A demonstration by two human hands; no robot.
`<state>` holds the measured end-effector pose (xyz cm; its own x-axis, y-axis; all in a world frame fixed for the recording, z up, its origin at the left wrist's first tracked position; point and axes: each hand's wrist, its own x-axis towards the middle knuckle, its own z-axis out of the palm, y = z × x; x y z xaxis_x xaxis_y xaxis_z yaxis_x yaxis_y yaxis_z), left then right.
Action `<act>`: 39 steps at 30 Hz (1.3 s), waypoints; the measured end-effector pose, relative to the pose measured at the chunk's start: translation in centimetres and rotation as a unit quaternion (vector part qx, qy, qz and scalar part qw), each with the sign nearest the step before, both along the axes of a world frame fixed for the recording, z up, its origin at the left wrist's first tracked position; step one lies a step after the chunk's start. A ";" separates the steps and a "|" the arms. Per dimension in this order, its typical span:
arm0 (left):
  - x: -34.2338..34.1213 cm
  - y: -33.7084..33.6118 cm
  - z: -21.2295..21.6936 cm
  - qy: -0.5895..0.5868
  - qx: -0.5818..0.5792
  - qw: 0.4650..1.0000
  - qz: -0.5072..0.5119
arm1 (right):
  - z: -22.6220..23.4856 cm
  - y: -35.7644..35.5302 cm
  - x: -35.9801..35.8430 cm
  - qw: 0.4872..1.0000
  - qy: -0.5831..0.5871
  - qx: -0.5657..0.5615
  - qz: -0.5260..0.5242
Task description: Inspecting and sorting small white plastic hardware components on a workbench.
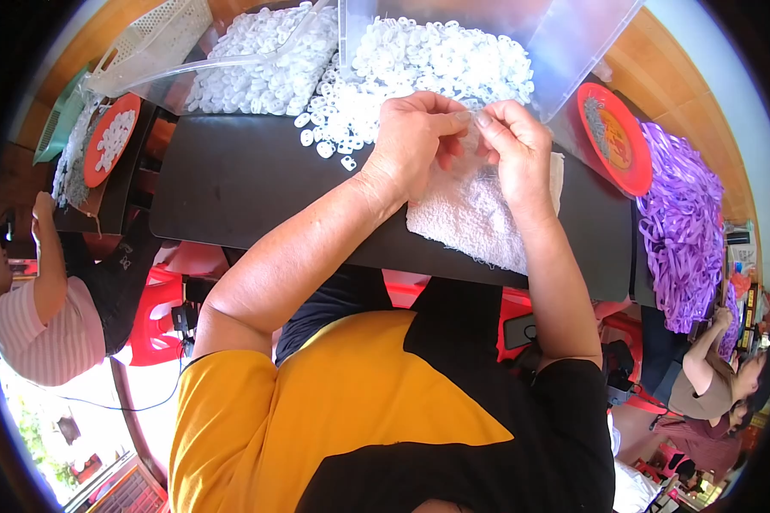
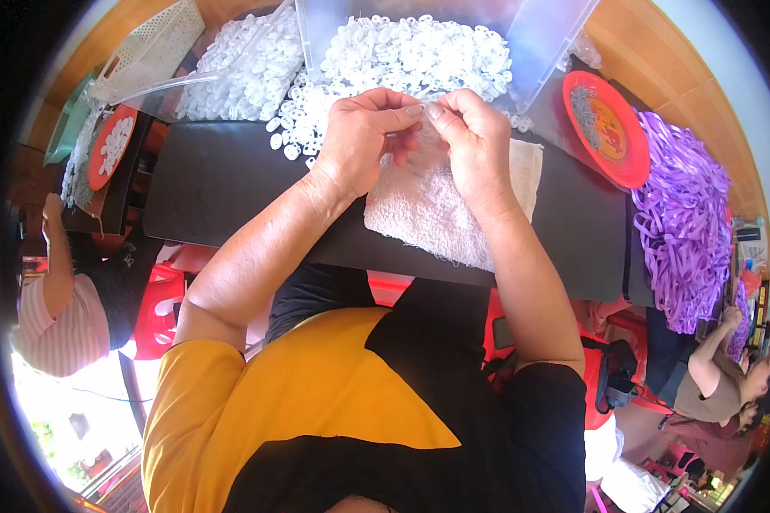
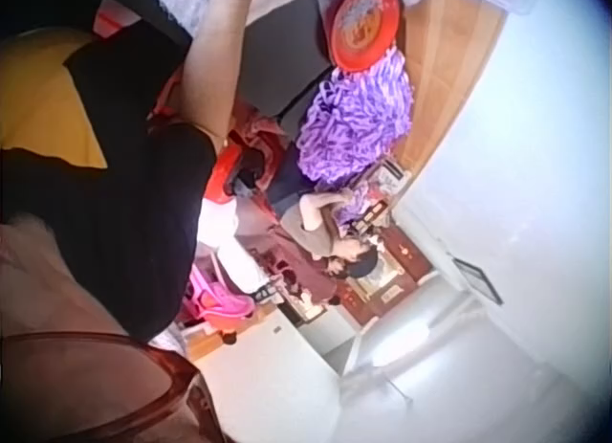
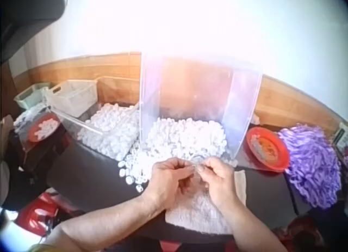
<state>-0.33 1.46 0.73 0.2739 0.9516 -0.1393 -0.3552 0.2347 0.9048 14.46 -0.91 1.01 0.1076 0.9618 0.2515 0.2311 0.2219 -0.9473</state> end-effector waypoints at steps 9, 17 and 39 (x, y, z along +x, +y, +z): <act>-0.1 -0.1 0.4 0.023 -0.018 0.999 -0.022 | -0.8 0.4 0.7 0.988 -0.117 0.097 -0.017; 0.7 -0.8 0.2 0.116 0.056 0.992 0.015 | 0.6 -0.3 -0.1 0.998 0.004 -0.054 0.019; 0.1 -0.2 0.4 0.031 -0.038 0.999 -0.008 | -0.5 0.7 0.7 0.992 -0.091 0.082 0.035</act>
